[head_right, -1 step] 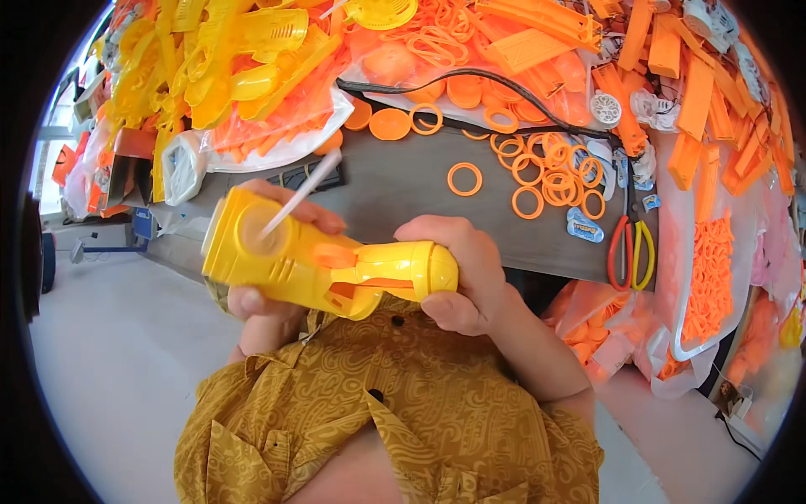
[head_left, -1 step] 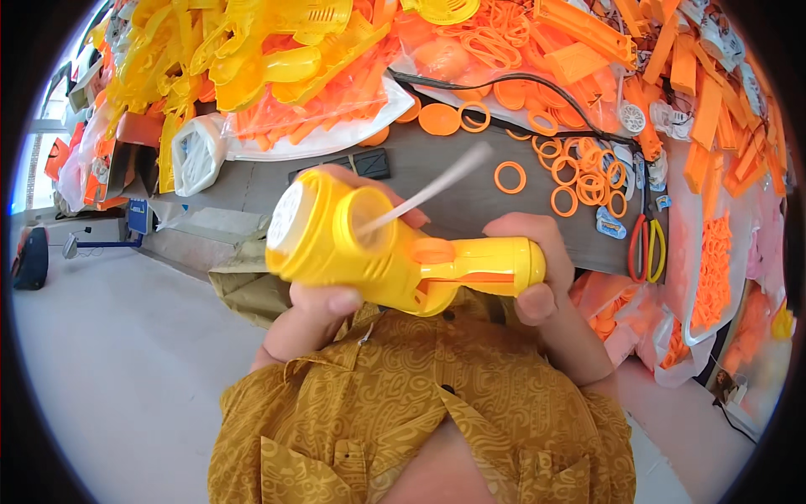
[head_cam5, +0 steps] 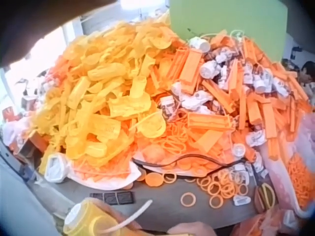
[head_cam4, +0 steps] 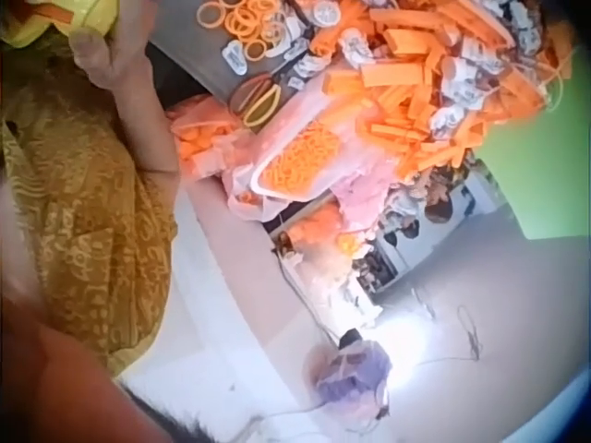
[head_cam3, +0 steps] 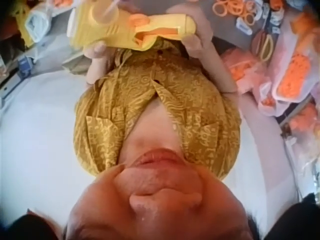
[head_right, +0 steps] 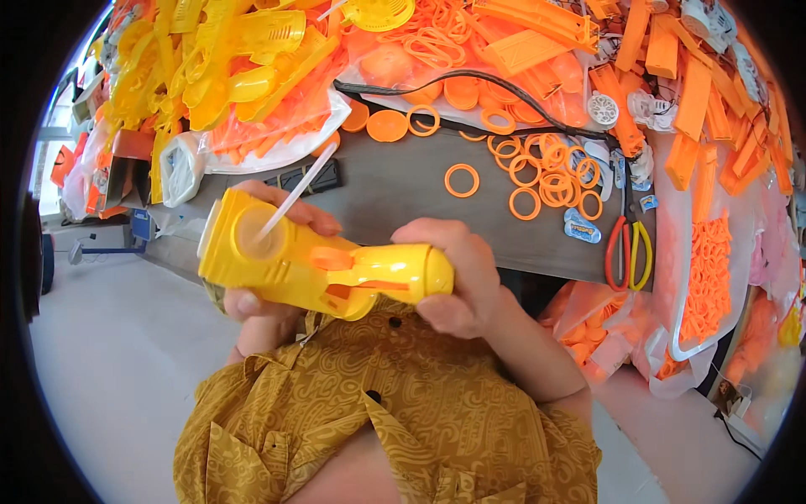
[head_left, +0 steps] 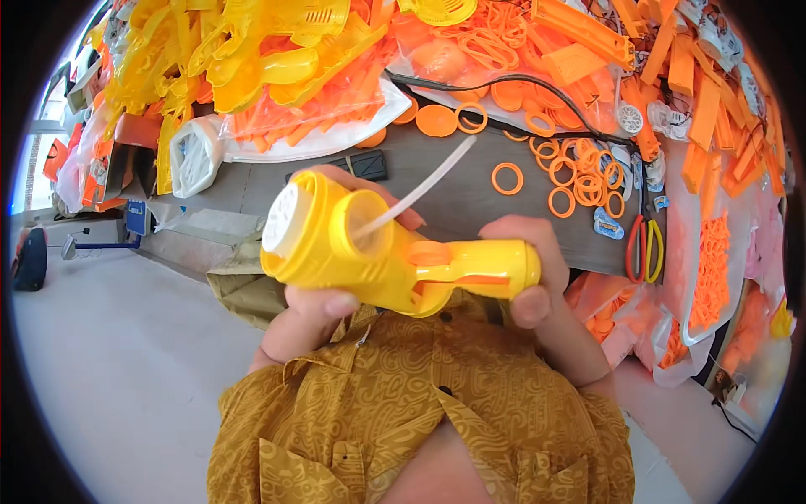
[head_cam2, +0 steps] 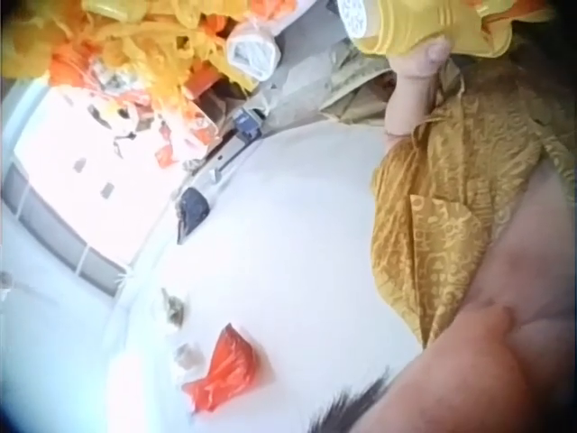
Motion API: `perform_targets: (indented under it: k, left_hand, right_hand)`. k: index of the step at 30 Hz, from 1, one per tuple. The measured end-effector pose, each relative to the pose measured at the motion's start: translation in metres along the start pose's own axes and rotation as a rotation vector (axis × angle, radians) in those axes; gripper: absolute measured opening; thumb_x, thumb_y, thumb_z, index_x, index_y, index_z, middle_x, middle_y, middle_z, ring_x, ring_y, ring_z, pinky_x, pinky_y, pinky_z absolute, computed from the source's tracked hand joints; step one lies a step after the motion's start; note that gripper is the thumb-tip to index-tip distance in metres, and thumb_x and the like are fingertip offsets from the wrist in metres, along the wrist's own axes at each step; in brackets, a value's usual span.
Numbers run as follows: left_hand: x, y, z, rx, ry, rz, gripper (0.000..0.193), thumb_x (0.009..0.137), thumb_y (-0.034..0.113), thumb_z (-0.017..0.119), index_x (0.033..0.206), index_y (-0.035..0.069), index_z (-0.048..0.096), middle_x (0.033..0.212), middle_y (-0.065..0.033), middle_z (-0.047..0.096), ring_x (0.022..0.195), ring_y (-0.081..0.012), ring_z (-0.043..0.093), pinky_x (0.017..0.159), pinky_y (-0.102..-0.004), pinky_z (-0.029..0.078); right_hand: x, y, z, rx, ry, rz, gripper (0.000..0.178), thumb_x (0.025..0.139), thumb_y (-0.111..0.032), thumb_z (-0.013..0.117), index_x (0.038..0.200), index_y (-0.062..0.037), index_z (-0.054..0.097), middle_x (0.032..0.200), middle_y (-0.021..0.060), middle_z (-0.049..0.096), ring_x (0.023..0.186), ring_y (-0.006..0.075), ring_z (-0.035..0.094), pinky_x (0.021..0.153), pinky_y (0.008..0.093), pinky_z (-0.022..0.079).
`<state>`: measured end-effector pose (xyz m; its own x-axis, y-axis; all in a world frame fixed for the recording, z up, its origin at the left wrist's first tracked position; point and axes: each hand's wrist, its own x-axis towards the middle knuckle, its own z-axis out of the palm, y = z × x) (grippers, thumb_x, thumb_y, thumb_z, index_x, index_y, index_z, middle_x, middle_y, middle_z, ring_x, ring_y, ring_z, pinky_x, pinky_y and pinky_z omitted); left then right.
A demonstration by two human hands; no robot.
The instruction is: Assembling various plastic components to build colorful toy guns at a factory workbench.
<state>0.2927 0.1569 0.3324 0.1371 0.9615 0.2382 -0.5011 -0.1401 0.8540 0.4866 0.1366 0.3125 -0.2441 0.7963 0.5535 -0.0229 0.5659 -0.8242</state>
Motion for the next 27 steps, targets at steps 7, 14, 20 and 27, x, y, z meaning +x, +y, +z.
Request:
perform_targets:
  k: [7,14,20,27]
  left_hand:
    - [0.018,-0.011,-0.015,-0.260,0.082,-0.294,0.073,0.057,0.044,0.062,0.110,-0.001,0.041,0.087,-0.0171,0.054,0.069,-0.0285,0.058,0.062,-0.0397,0.050]
    - [0.030,-0.013,-0.041,-0.540,-0.062,-0.047,0.075,0.052,0.039,0.063,0.109,-0.003,0.040,0.087,-0.0203,0.054,0.074,-0.0324,0.059,0.065,-0.0410,0.052]
    - [0.036,-0.012,-0.043,-0.668,-0.272,-0.029,0.077,0.051,0.038,0.067,0.109,-0.003,0.037,0.086,-0.0213,0.053,0.074,-0.0339,0.058,0.063,-0.0422,0.050]
    - [0.036,-0.014,-0.055,-0.671,-0.309,-0.027,0.079,0.050,0.035,0.068,0.111,-0.003,0.038,0.084,-0.0207,0.053,0.074,-0.0342,0.059,0.062,-0.0419,0.051]
  right_hand:
    - [-0.001,-0.015,0.010,-0.163,-0.097,0.110,0.058,0.082,-0.043,0.049,0.107,0.0087,0.041,0.083,0.0142,0.054,0.065,0.0185,0.053,0.058,0.0263,0.042]
    - [0.043,0.011,-0.012,-0.293,-0.028,0.423,0.031,0.082,-0.023,0.056,0.103,-0.0018,0.051,0.079,0.0065,0.050,0.066,0.0163,0.050,0.056,0.0280,0.039]
    - [0.064,0.058,0.004,-1.081,-0.200,0.148,0.018,0.071,-0.005,0.059,0.088,-0.0054,0.055,0.080,0.0071,0.047,0.075,0.0227,0.049,0.062,0.0329,0.041]
    - [0.071,0.043,0.007,-0.995,-0.201,-0.035,0.006,0.075,-0.003,0.054,0.080,-0.0029,0.051,0.087,0.0097,0.049,0.081,0.0258,0.048,0.068,0.0340,0.040]
